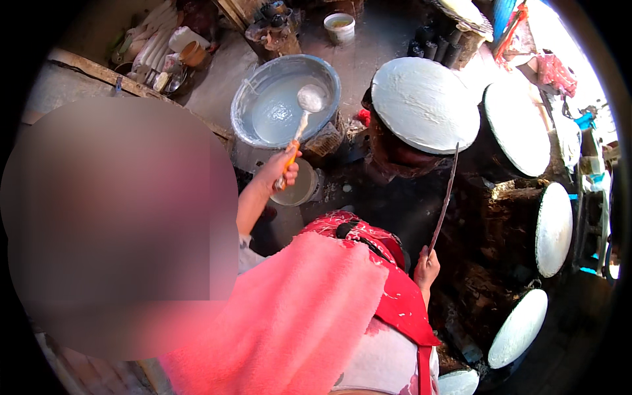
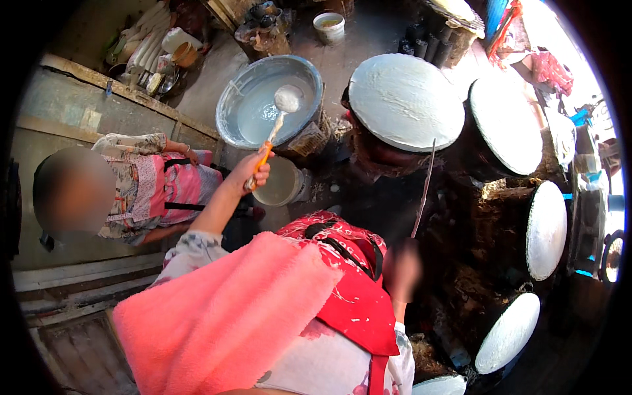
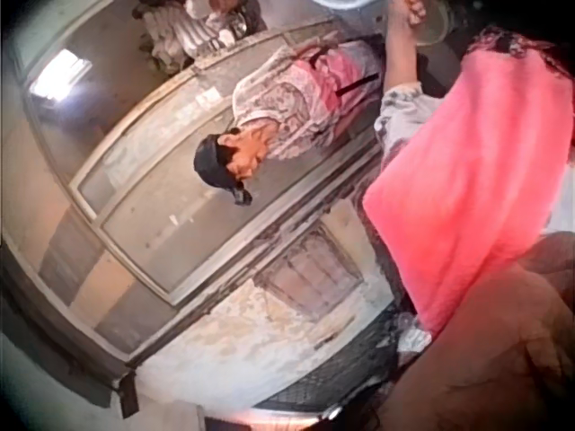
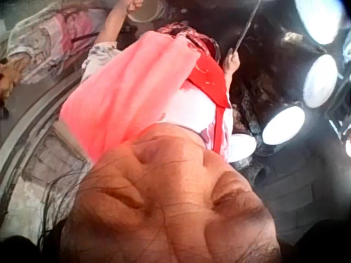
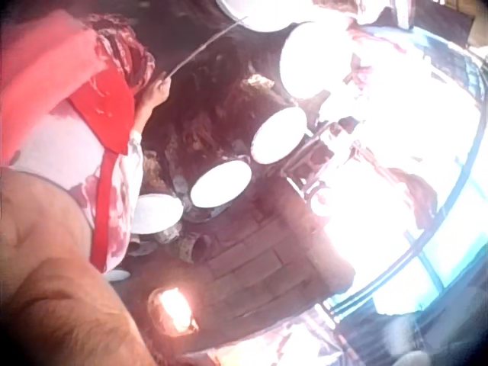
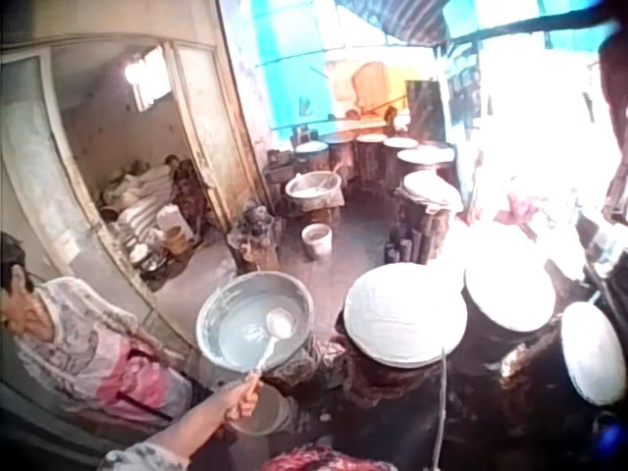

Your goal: The person scoops white liquid batter from a large basin and pours it onto several round, heated metal pans. Using a long-handled tool, they spread the batter evenly across the surface of each pan to form thin, round cakes. The person repeatedly cycles through scooping, pouring, spreading, and removing the cooked cakes.

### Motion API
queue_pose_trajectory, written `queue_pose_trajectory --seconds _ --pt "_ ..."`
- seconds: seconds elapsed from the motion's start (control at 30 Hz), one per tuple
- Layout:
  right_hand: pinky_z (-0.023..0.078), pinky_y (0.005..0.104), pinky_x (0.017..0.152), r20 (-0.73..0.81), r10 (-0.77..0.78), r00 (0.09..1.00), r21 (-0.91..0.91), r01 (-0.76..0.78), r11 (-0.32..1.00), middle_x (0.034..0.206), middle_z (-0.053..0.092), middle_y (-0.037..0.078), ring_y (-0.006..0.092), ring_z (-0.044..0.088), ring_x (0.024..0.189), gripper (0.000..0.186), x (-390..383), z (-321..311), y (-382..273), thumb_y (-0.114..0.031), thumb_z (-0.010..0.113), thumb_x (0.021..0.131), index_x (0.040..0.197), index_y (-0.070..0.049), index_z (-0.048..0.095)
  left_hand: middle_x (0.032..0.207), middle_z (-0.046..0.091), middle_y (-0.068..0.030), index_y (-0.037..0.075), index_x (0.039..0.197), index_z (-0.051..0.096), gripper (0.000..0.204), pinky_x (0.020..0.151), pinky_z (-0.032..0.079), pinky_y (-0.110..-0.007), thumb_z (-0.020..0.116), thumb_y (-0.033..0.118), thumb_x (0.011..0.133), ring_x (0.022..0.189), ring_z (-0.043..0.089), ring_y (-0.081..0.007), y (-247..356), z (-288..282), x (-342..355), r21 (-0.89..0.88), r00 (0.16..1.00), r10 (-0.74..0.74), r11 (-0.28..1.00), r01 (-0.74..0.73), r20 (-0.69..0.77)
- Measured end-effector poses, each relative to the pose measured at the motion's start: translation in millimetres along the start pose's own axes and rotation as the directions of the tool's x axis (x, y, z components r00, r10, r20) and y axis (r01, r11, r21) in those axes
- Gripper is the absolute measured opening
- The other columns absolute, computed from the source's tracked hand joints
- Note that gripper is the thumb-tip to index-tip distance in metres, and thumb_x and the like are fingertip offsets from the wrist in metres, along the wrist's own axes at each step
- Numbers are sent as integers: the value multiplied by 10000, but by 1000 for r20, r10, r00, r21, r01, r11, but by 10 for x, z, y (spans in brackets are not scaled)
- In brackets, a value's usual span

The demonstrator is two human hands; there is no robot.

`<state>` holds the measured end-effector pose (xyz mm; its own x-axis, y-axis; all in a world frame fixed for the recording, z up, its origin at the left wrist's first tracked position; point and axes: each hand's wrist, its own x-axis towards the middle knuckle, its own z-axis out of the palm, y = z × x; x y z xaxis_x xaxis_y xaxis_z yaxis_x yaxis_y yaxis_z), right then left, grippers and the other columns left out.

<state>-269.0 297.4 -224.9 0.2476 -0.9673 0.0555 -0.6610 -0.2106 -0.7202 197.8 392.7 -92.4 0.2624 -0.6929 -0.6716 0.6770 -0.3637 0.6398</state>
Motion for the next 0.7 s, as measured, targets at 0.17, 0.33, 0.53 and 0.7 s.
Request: queue_pose_trajectory --seconds 0.17,0.33,0.53,0.7 --pt "319 269 496 37 -35 999 -138 40 990 580 405 -13 79 372 552 313 -17 -22 -330 -266 538 950 734 -40 527 646 491 -3 138 1099 462 256 424 449 -282 537 314 929 472 480 -97 463 -925 1182 531 962 37 839 117 -271" --pt "276 243 476 -42 401 915 127 -393 910 587 396 -64 54 360 535 274 -291 -36 -489 -262 550 944 780 -44 567 738 608 -131 85 1153 463 343 409 472 -371 570 276 889 489 578 -225 763 -1285 2368 963 921 283 103 248 -267" --pt "302 257 502 -89 408 909 -55 -413 909 626 427 -34 87 394 561 242 -868 431 50 -267 553 923 833 -46 591 719 616 -137 84 1237 424 438 420 488 -399 569 307 888 521 608 -254 758 -1691 2477 987 986 78 -40 153 -149" --pt "279 228 471 21 533 846 148 -530 835 579 431 -60 41 378 519 234 -364 553 -1139 -259 552 935 851 -53 624 593 396 25 123 1105 461 328 378 372 -258 535 391 930 423 404 -89 255 -1762 1676 238 919 -393 890 389 -30"
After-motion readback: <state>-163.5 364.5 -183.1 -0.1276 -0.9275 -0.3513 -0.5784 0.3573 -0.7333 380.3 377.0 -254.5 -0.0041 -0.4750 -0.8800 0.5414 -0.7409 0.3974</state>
